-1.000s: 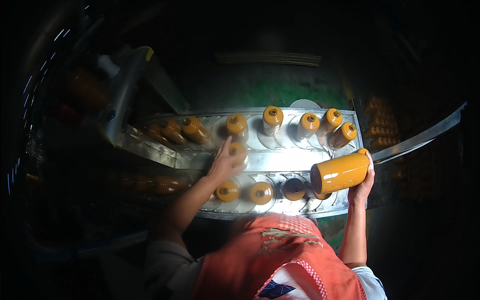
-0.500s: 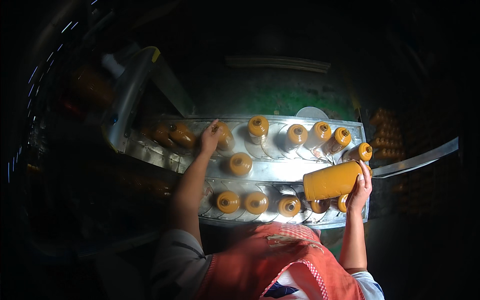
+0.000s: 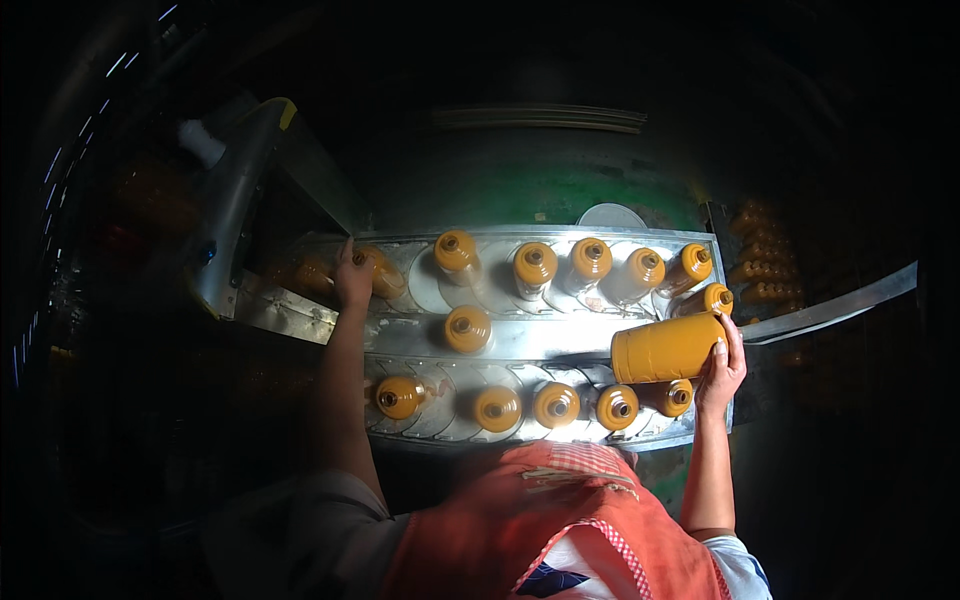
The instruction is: The person repeatedly picks up yellow jars from a rack, dips their openings into a metal bowl to fill them with a white substance, and places them onto a conveyor belt. The person continues this cycle throughout the clip.
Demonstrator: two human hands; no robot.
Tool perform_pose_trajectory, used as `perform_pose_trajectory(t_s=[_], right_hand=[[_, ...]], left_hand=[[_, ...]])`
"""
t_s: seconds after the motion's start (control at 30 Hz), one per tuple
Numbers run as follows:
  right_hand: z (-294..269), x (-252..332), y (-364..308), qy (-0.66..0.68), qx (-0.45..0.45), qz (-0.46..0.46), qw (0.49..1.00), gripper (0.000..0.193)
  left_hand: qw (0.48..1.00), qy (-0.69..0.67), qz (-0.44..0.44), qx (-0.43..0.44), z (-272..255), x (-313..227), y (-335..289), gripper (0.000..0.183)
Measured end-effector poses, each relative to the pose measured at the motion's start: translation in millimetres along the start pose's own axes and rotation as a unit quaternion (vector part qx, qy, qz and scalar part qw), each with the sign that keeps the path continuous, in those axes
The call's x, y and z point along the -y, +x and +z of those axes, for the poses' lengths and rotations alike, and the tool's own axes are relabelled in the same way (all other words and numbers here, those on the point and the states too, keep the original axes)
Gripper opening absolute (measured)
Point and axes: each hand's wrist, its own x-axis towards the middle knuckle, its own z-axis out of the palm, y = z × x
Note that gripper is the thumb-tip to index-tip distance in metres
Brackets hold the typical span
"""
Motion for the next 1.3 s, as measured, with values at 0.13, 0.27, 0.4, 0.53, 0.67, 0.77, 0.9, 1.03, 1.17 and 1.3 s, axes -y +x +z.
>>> perform_pose_trajectory(t_s=[0.13,0.27,0.4,0.53,0.67,0.77,0.9,1.03,1.17,1.3], right_hand=[[38,-6,3,-0.043,0.097,-0.048,0.993,0.038],[72,-24,7,-0.068,0.182,-0.053,0.98,0.043],[96,-38,1,-0.135,0.22,-0.052,0.965,0.044],[130,-45,-16,-0.147,0.274,-0.053,0.949,0.044],[155,-43,-30,-0.201,0.292,-0.099,0.93,0.046],[155,-31,-36,-0.226,0.304,-0.098,0.92,0.046],[151,-4,-43,-0.268,0.391,-0.11,0.874,0.056],[159,19,-46,-0.297,0.419,-0.122,0.849,0.058],[170,28,-47,-0.292,0.452,-0.127,0.833,0.059],[183,33,-52,-0.301,0.457,-0.132,0.827,0.06]], left_hand=[[0.978,-0.17,-0.043,0.11,-19,-29,4,0.043],[0.924,-0.302,-0.066,0.226,0,-49,-3,0.059],[0.901,-0.362,-0.046,0.236,24,-43,-6,0.052],[0.953,-0.271,0.023,0.135,17,-9,5,0.035],[0.93,-0.343,-0.028,0.13,-12,34,14,0.03],[0.938,-0.294,-0.086,0.161,-37,39,16,0.034],[0.986,-0.099,0.126,-0.049,-66,-3,9,0.035],[0.952,-0.199,0.192,0.129,-48,-55,-4,0.045],[0.967,-0.105,0.077,0.221,-26,-38,0,0.059],[0.943,-0.285,-0.006,0.171,-29,12,6,0.042]])
